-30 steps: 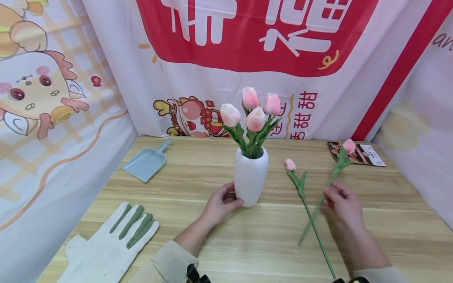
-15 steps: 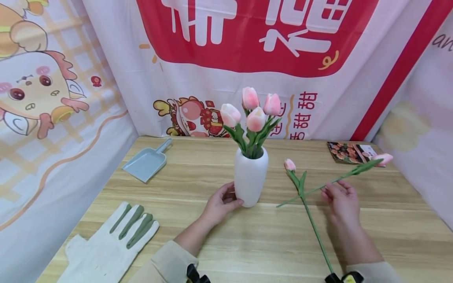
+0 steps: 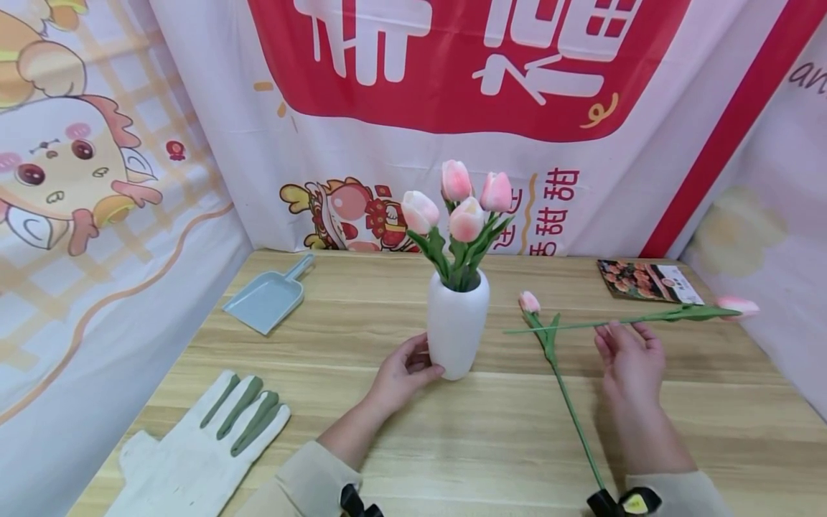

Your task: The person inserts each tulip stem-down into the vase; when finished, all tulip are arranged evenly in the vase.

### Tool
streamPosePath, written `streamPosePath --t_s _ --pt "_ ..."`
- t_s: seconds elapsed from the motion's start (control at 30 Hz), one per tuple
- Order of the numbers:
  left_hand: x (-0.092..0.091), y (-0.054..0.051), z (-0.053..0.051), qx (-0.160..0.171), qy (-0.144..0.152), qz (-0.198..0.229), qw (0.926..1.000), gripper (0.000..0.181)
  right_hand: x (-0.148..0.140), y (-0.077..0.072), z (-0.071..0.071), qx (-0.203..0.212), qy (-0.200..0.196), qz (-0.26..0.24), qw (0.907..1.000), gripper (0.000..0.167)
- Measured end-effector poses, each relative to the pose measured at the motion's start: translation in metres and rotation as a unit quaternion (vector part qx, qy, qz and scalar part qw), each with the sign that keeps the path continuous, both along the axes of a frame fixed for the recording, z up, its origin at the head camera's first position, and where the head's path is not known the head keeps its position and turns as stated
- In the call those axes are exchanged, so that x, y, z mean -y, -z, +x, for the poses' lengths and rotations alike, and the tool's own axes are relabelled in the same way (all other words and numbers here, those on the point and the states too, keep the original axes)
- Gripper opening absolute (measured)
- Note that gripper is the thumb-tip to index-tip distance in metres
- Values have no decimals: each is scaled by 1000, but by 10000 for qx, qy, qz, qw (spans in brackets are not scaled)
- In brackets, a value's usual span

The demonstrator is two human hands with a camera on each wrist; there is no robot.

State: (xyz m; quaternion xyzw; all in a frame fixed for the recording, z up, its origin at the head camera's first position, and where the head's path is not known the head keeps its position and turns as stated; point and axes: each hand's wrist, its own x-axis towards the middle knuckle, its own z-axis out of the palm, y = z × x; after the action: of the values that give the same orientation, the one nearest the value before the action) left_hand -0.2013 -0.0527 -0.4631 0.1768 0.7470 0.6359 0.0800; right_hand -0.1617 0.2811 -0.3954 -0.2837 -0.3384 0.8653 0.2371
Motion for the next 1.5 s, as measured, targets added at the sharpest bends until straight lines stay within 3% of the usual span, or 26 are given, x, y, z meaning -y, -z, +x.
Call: streamPosePath --t_s 0.33,0.6,0.97,1.13,1.33,1.5 --pt "-1 0 0 64 -55 83 9999 58 6 -33 1 -333 231 -205 9990 51" --pt "-1 0 0 94 -56 17 9999 58 16 -62 4 -591 178 -197 9979 51" --pt "0 -1 0 61 -67 -21 10000 58 42 -91 4 -1657 330 -121 9855 38" --pt "0 -1 0 19 -36 -101 9999 59 58 -100 3 -2028 409 211 9781 39" --pt "1 -2 1 4 -29 -107 9999 59 76 -105 2 -2553 510 817 9621 41" --pt "1 -1 0 16 -37 -112 9999 59 84 -107 2 -2478 552 1559 9546 44"
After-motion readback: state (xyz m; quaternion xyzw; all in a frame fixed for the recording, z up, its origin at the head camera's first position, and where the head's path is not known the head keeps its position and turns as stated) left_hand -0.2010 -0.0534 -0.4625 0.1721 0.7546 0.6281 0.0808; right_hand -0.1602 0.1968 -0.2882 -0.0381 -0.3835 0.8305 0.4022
